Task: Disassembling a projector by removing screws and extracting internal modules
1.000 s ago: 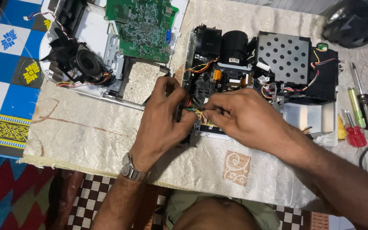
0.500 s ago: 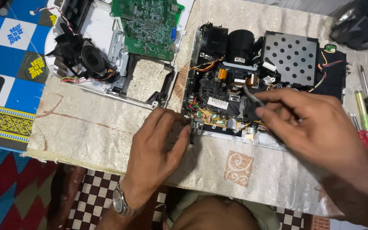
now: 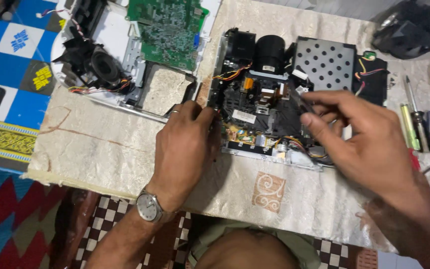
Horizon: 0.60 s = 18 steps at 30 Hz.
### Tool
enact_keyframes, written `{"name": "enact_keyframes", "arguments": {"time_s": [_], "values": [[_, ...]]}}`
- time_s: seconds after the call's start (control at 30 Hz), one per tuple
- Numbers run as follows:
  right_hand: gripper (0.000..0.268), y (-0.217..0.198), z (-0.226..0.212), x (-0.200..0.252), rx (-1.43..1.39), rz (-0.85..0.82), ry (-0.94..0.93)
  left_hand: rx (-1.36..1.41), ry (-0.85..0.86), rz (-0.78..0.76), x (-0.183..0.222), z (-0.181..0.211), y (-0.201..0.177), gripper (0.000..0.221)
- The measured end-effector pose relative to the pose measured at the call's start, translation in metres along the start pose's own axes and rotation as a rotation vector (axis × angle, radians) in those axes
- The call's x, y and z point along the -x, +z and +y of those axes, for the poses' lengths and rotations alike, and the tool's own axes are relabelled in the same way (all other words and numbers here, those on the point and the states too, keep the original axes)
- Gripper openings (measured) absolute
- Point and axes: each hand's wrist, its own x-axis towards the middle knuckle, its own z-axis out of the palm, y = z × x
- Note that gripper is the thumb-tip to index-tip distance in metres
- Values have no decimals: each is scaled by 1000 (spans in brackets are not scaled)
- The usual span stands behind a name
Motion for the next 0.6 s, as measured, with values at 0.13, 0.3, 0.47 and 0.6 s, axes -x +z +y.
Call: {"name": "enact_keyframes", "arguments": {"time_s": [0.13, 0.3, 0.47, 0.6], "values": [[32, -31, 32, 13, 145, 158, 125, -101, 116, 15, 0, 0, -7, 31], [29, -45, 107, 32, 512, 140, 490, 6, 98, -51, 0, -12, 8, 59], [32, -36, 136, 25, 542, 28, 615, 233, 144, 25, -6, -11, 3, 19], [34, -29, 162, 29, 582, 18, 652, 336, 109, 10, -6, -6, -6, 29]]}}
